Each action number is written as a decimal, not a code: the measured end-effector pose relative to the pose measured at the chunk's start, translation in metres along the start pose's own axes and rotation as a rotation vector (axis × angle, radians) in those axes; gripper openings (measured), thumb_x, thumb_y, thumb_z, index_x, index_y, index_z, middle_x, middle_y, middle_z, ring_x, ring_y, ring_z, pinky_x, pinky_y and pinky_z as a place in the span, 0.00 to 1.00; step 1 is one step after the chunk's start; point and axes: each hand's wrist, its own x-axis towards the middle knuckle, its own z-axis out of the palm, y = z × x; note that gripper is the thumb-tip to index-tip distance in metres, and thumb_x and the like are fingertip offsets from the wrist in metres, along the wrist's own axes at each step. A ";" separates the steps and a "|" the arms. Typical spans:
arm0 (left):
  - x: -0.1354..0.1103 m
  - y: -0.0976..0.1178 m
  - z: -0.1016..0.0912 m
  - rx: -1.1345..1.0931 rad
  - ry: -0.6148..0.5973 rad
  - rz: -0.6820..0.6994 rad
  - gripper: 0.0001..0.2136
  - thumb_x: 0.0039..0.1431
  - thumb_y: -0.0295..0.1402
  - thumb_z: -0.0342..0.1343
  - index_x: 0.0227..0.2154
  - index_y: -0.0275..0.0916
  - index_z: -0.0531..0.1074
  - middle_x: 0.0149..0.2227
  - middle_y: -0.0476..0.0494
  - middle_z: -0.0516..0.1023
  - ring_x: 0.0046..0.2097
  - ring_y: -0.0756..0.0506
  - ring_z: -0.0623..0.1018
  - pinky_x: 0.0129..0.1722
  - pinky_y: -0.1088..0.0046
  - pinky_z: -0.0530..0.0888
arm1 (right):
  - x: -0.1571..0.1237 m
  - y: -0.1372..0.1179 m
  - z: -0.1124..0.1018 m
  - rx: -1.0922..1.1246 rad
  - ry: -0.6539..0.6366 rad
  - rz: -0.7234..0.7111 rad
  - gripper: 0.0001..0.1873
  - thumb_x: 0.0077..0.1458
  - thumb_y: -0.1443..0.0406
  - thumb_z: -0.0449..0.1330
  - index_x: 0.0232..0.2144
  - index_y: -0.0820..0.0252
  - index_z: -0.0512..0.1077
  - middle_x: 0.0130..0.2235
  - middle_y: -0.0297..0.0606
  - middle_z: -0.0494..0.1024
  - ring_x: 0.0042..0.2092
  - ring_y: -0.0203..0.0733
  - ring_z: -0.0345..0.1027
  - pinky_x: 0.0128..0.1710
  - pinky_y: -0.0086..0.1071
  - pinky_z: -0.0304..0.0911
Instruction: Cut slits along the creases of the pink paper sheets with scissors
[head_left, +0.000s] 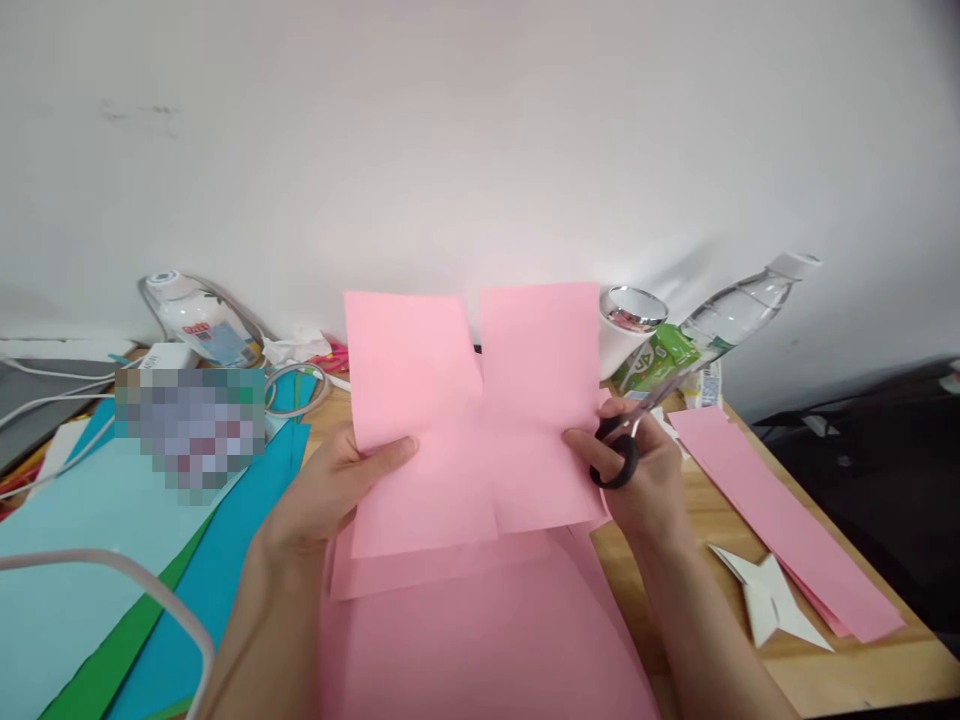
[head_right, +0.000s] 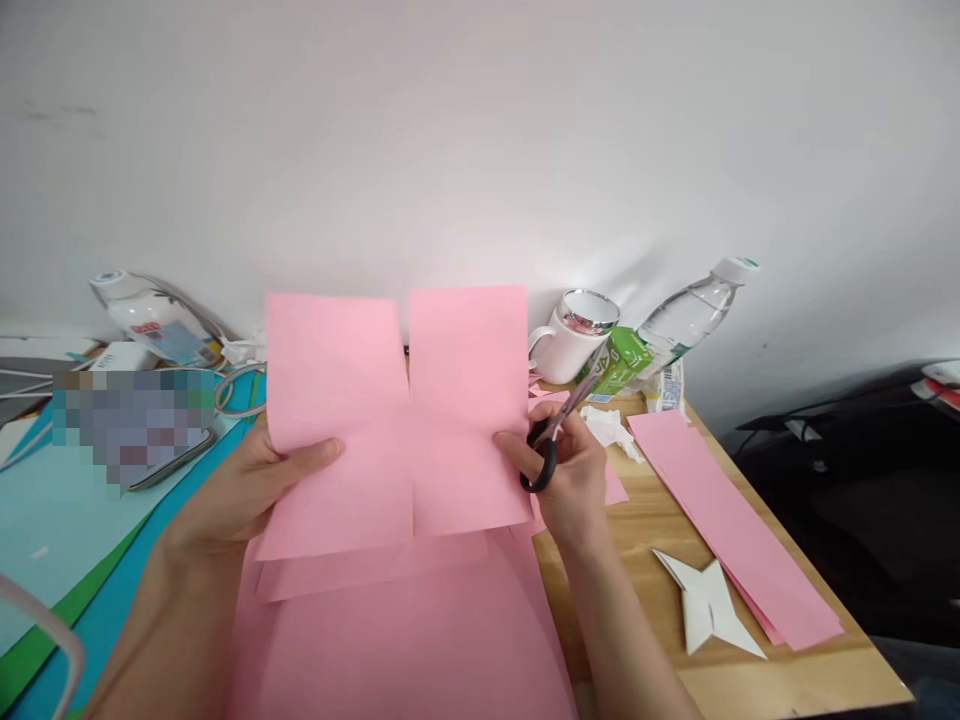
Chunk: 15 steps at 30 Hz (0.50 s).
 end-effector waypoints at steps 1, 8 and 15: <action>0.002 -0.001 -0.001 0.013 0.021 0.023 0.15 0.47 0.32 0.63 0.40 0.41 0.76 0.45 0.44 0.78 0.46 0.40 0.77 0.41 0.68 0.76 | 0.002 -0.001 -0.002 -0.044 0.040 -0.041 0.19 0.35 0.67 0.71 0.29 0.58 0.66 0.21 0.23 0.60 0.20 0.26 0.50 0.17 0.20 0.46; 0.006 0.000 0.003 -0.115 0.073 -0.031 0.21 0.44 0.34 0.65 0.44 0.37 0.74 0.42 0.39 0.80 0.44 0.35 0.78 0.40 0.58 0.76 | 0.003 -0.006 0.006 -0.120 0.249 -0.162 0.12 0.39 0.65 0.67 0.28 0.61 0.70 0.25 0.29 0.69 0.23 0.30 0.61 0.20 0.24 0.54; 0.009 0.002 0.006 -0.147 0.325 0.157 0.18 0.42 0.35 0.66 0.38 0.37 0.75 0.36 0.42 0.81 0.47 0.35 0.76 0.44 0.58 0.75 | -0.014 -0.018 -0.005 0.043 -0.371 -0.176 0.08 0.45 0.64 0.66 0.30 0.57 0.72 0.18 0.28 0.71 0.20 0.35 0.64 0.27 0.33 0.64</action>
